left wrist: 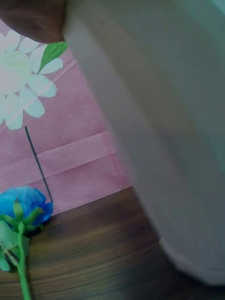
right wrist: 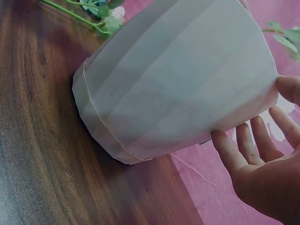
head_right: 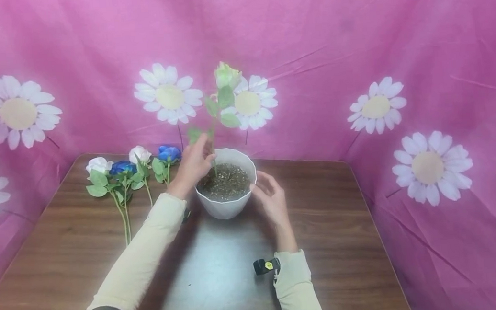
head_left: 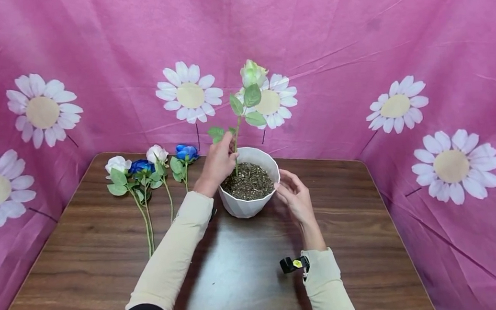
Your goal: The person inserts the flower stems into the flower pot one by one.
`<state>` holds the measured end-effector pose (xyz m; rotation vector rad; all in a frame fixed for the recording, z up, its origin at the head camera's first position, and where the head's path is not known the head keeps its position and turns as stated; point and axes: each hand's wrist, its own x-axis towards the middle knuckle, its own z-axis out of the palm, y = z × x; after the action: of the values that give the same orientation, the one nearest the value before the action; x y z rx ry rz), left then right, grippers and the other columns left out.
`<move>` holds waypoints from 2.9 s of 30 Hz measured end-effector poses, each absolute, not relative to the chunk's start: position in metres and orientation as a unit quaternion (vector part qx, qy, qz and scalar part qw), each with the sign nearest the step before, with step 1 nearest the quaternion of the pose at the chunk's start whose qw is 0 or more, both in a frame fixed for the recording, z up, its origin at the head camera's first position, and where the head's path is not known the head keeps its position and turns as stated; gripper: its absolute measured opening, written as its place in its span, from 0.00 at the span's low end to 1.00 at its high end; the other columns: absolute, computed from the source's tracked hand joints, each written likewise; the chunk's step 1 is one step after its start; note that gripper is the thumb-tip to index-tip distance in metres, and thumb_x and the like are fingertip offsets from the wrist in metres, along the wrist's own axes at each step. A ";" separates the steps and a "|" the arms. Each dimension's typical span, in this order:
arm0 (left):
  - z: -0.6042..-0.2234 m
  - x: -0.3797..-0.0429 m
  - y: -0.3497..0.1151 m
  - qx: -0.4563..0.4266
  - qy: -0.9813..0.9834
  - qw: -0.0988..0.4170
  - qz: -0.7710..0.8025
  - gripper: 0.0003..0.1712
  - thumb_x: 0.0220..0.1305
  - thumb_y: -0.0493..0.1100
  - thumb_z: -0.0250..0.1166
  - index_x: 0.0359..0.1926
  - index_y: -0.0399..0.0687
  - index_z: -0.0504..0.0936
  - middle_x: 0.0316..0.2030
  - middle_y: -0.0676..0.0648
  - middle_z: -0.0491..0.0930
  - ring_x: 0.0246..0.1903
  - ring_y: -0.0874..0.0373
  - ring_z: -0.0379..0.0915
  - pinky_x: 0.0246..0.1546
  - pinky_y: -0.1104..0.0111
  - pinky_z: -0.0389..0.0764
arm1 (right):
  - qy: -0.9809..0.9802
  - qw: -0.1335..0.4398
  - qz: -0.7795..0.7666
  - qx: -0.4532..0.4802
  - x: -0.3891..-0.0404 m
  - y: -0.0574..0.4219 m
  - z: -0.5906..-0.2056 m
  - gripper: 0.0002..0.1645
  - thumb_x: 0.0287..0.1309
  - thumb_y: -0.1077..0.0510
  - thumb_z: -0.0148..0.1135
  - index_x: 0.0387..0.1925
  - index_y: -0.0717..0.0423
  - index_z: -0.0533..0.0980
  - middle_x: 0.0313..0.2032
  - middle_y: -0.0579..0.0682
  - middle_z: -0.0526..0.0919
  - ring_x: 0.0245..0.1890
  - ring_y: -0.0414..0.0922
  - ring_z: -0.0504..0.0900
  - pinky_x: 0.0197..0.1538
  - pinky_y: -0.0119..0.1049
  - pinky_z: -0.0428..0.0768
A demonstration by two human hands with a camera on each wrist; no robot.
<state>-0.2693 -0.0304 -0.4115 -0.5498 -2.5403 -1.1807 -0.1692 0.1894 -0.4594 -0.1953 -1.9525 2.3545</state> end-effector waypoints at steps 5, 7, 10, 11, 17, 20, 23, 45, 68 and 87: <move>-0.413 -0.268 -0.031 -0.185 -0.884 0.143 -0.405 0.16 0.60 0.28 0.70 0.41 0.41 0.71 0.34 0.43 0.82 0.36 0.45 0.80 0.40 0.55 0.82 | -0.631 0.037 0.772 -0.068 -0.168 0.189 -0.460 0.31 0.63 0.73 0.61 0.67 0.67 0.68 0.57 0.57 0.76 0.50 0.42 0.80 0.50 0.34 0.85; -0.413 -0.269 -0.031 -0.186 -0.881 0.141 -0.411 0.16 0.60 0.27 0.70 0.42 0.41 0.72 0.35 0.43 0.82 0.37 0.46 0.81 0.41 0.56 0.83 | -0.629 0.037 0.773 -0.068 -0.168 0.189 -0.460 0.31 0.63 0.74 0.61 0.67 0.67 0.68 0.57 0.56 0.76 0.50 0.41 0.80 0.48 0.32 0.85; -0.415 -0.270 -0.032 -0.184 -0.876 0.137 -0.424 0.15 0.61 0.27 0.69 0.44 0.40 0.73 0.37 0.42 0.84 0.38 0.47 0.82 0.44 0.57 0.83 | -0.628 0.038 0.774 -0.065 -0.168 0.189 -0.461 0.32 0.63 0.74 0.61 0.68 0.67 0.67 0.57 0.56 0.76 0.50 0.41 0.80 0.48 0.31 0.85; -0.415 -0.270 -0.033 -0.183 -0.874 0.135 -0.430 0.15 0.61 0.28 0.69 0.45 0.39 0.74 0.37 0.41 0.84 0.39 0.47 0.82 0.44 0.58 0.83 | -0.627 0.039 0.775 -0.064 -0.168 0.189 -0.461 0.31 0.63 0.74 0.61 0.68 0.67 0.68 0.57 0.56 0.76 0.50 0.41 0.80 0.48 0.31 0.85; -0.414 -0.269 -0.035 -0.165 -0.854 0.110 -0.481 0.18 0.62 0.27 0.69 0.51 0.35 0.76 0.40 0.39 0.84 0.40 0.49 0.82 0.45 0.64 0.84 | -0.629 0.035 0.774 -0.062 -0.169 0.188 -0.461 0.31 0.64 0.73 0.61 0.68 0.66 0.68 0.59 0.59 0.75 0.50 0.41 0.80 0.48 0.31 0.85; -0.413 -0.267 -0.036 -0.156 -0.842 0.098 -0.507 0.20 0.60 0.27 0.70 0.52 0.34 0.76 0.40 0.39 0.83 0.40 0.49 0.82 0.45 0.66 0.84 | -0.627 0.033 0.776 -0.061 -0.169 0.187 -0.461 0.31 0.64 0.72 0.61 0.68 0.67 0.68 0.61 0.62 0.74 0.51 0.41 0.80 0.48 0.31 0.85; -0.410 -0.265 -0.037 -0.152 -0.839 0.093 -0.515 0.21 0.59 0.27 0.70 0.54 0.35 0.77 0.40 0.39 0.84 0.40 0.49 0.82 0.45 0.67 0.85 | -0.624 0.033 0.778 -0.060 -0.167 0.187 -0.459 0.31 0.64 0.73 0.60 0.68 0.67 0.68 0.62 0.63 0.73 0.52 0.43 0.79 0.49 0.32 0.85; -0.422 -0.249 -0.094 -0.064 -0.820 0.109 -0.558 0.19 0.61 0.31 0.70 0.53 0.35 0.79 0.42 0.36 0.87 0.40 0.44 0.84 0.44 0.60 0.84 | -0.632 0.032 0.771 -0.068 -0.166 0.189 -0.459 0.31 0.65 0.72 0.61 0.68 0.66 0.67 0.61 0.61 0.73 0.57 0.48 0.77 0.54 0.37 0.84; -0.494 -0.229 -0.154 0.082 -0.789 -0.089 -0.602 0.31 0.68 0.40 0.67 0.66 0.31 0.69 0.60 0.28 0.75 0.47 0.45 0.80 0.43 0.63 0.86 | -0.640 0.031 0.765 -0.067 -0.169 0.191 -0.462 0.30 0.65 0.71 0.61 0.68 0.65 0.69 0.61 0.59 0.74 0.53 0.44 0.79 0.52 0.37 0.84; -0.517 -0.230 -0.139 0.179 -0.758 -0.075 -0.623 0.29 0.57 0.23 0.67 0.60 0.30 0.71 0.56 0.29 0.78 0.41 0.51 0.81 0.29 0.68 0.88 | -0.627 0.026 0.776 -0.068 -0.169 0.190 -0.461 0.31 0.65 0.72 0.60 0.69 0.65 0.67 0.62 0.62 0.73 0.54 0.44 0.79 0.54 0.38 0.84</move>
<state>-0.2300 -0.1392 -0.5173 0.5904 -2.5010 -2.0579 -0.1692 0.1901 -0.4614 -0.2098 -1.9362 2.3982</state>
